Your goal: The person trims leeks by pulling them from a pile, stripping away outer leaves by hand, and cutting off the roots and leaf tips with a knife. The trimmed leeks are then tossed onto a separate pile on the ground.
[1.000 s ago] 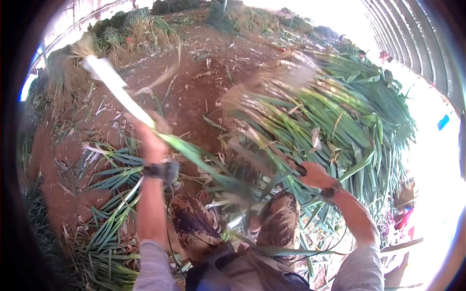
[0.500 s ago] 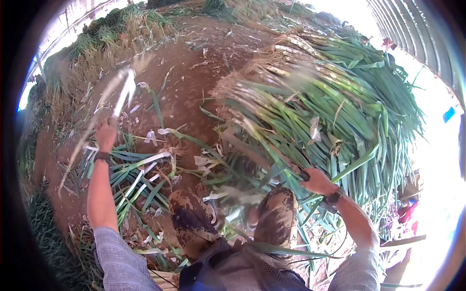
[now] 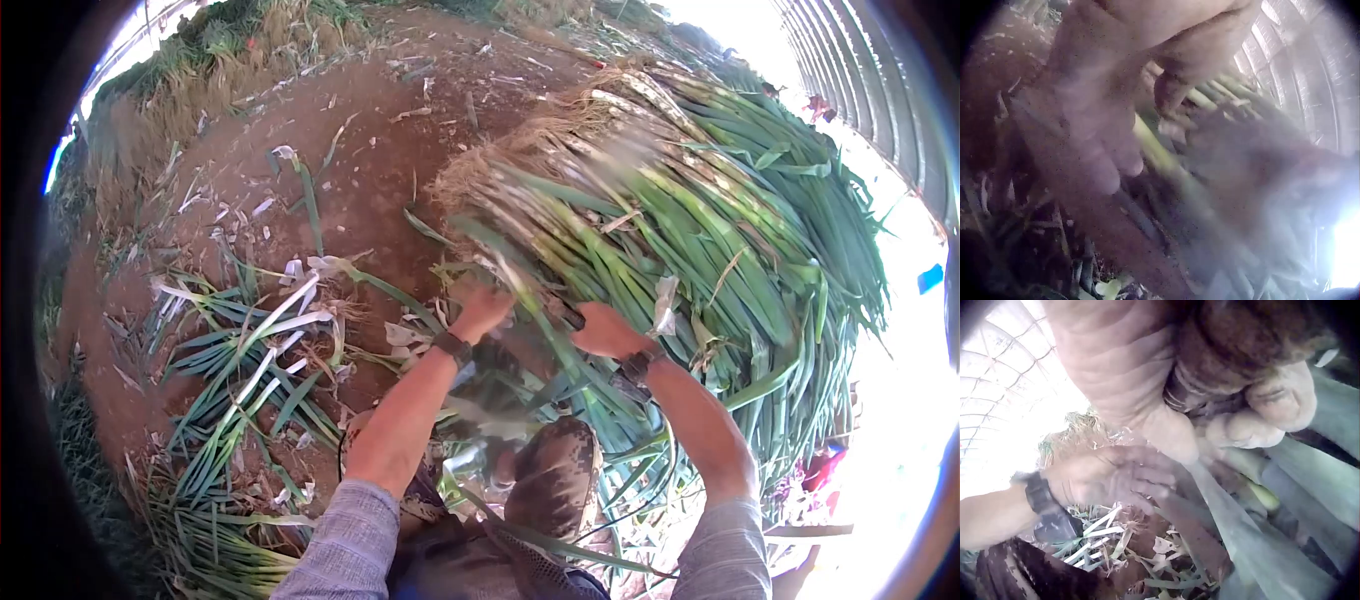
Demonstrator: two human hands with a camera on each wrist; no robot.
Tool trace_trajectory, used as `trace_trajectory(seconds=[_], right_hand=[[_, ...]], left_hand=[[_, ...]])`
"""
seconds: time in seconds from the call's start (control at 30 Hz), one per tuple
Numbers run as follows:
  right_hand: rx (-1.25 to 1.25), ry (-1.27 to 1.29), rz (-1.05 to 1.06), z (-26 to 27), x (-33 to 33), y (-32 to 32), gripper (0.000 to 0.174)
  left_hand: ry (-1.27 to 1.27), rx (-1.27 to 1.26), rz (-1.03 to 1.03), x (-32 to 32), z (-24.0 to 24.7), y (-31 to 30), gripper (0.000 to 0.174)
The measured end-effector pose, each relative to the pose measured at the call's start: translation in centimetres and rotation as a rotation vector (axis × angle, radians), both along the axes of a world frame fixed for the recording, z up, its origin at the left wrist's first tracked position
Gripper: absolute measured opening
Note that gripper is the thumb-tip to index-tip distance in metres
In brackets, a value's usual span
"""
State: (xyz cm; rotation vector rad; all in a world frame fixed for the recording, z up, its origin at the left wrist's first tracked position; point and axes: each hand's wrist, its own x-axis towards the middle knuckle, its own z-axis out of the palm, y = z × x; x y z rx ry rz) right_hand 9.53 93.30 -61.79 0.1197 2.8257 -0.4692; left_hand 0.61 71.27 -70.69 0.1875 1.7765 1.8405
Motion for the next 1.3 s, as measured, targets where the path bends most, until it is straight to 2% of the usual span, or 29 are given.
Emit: trace_trajectory(seconds=[0.07, 0.1, 0.13, 0.2, 0.23, 0.3, 0.4, 0.43, 0.5, 0.53, 0.6, 0.63, 0.67, 0.73, 0.8, 0.87, 0.9, 0.93, 1.0, 1.03, 1.13, 1.17, 1.23, 1.3], right_hand=[[-0.022, -0.002, 0.016, 0.2, -1.4, -0.6, 0.034], [-0.038, -0.009, -0.01, 0.1, -2.0, -1.0, 0.034], [-0.054, -0.006, -0.03, 0.2, -2.8, -1.3, 0.035], [-0.072, 0.011, -0.022, 0.1, -3.8, -1.6, 0.037], [-0.097, 0.022, -0.028, -0.1, -4.0, -1.7, 0.038], [-0.091, 0.02, 0.005, -0.2, -4.5, -1.9, 0.039], [-0.066, 0.049, 0.008, -0.1, -4.3, -1.5, 0.04], [-0.049, 0.077, -0.012, 0.2, -3.9, -1.2, 0.039], [-0.025, 0.024, 0.022, 2.4, -2.5, -0.9, 0.038], [-0.014, -0.04, 0.058, 3.1, -1.6, -0.7, 0.037], [0.038, -0.021, 0.085, 4.4, 0.5, 0.3, 0.034], [0.006, -0.029, 0.059, 6.0, 1.8, 0.1, 0.033], [-0.029, -0.035, 0.032, 6.8, 3.1, 0.0, 0.033], [0.015, -0.04, 0.019, 6.4, 5.8, 1.1, 0.033], [0.063, -0.046, 0.007, 5.6, 8.3, 1.3, 0.032], [0.104, 0.04, -0.078, 4.6, 10.5, 1.4, 0.031], [0.095, 0.126, -0.062, 3.1, 11.6, 2.1, 0.029], [0.1, 0.124, -0.064, 2.9, 12.3, 2.0, 0.029], [0.125, 0.06, -0.018, 2.2, 13.4, 1.4, 0.028], [0.097, 0.105, 0.042, 1.5, 14.2, 1.6, 0.028], [0.11, 0.076, 0.032, 1.2, 15.4, 1.2, 0.03], [0.111, 0.102, -0.043, 0.9, 15.4, 1.0, 0.031], [0.12, 0.149, -0.092, 0.4, 14.9, 0.9, 0.026], [0.125, 0.199, -0.153, 0.2, 14.9, 1.0, 0.023]], left_hand=[[-0.045, 0.078, 0.122, 0.1, -1.3, 1.6, 0.033], [-0.058, 0.047, 0.023, -1.1, -3.3, 2.2, 0.056], [-0.059, 0.055, 0.034, -1.0, -2.9, 2.5, 0.056], [-0.088, 0.072, 0.237, -0.5, -1.5, 3.3, 0.037], [-0.091, 0.076, 0.248, -0.5, -2.3, 3.6, 0.037], [0.169, 0.043, 0.212, -1.0, -5.0, 4.5, 0.036], [0.187, 0.06, 0.285, -0.3, -6.7, 5.9, 0.035], [0.188, 0.071, 0.281, 0.1, -5.5, 5.9, 0.035], [-0.133, 0.126, 0.312, 1.2, -2.0, 5.1, 0.033], [-0.136, 0.136, 0.308, 1.1, -3.3, 5.6, 0.033], [-0.056, 0.33, 0.156, 1.5, -7.3, 7.1, 0.027], [-0.062, 0.3, 0.058, 2.8, -7.3, 7.4, 0.023], [-0.068, 0.267, -0.04, 4.3, -6.9, 7.6, 0.02], [-0.306, 0.182, -0.343, 8.0, -2.0, 5.4, 0.018], [-0.317, 0.266, -0.282, 10.6, -6.1, 6.7, 0.019], [-0.211, 0.206, -0.49, 12.0, -8.3, 6.8, 0.02], [-0.129, 0.343, -0.449, 12.8, -9.7, 6.9, 0.021], [-0.131, 0.347, -0.451, 12.9, -10.2, 7.4, 0.021], [-0.093, 0.201, -0.479, 13.1, -11.3, 7.9, 0.02], [-0.187, 0.179, -0.494, 13.2, -8.9, 6.6, 0.018], [-0.246, 0.124, -0.494, 13.2, -8.8, 6.4, 0.022], [-0.243, 0.124, -0.494, 13.1, -9.2, 6.3, 0.022], [0.043, 0.289, -0.538, 13.0, -9.8, 5.9, 0.026], [-0.052, 0.272, -0.546, 13.1, -9.9, 5.8, 0.027]])
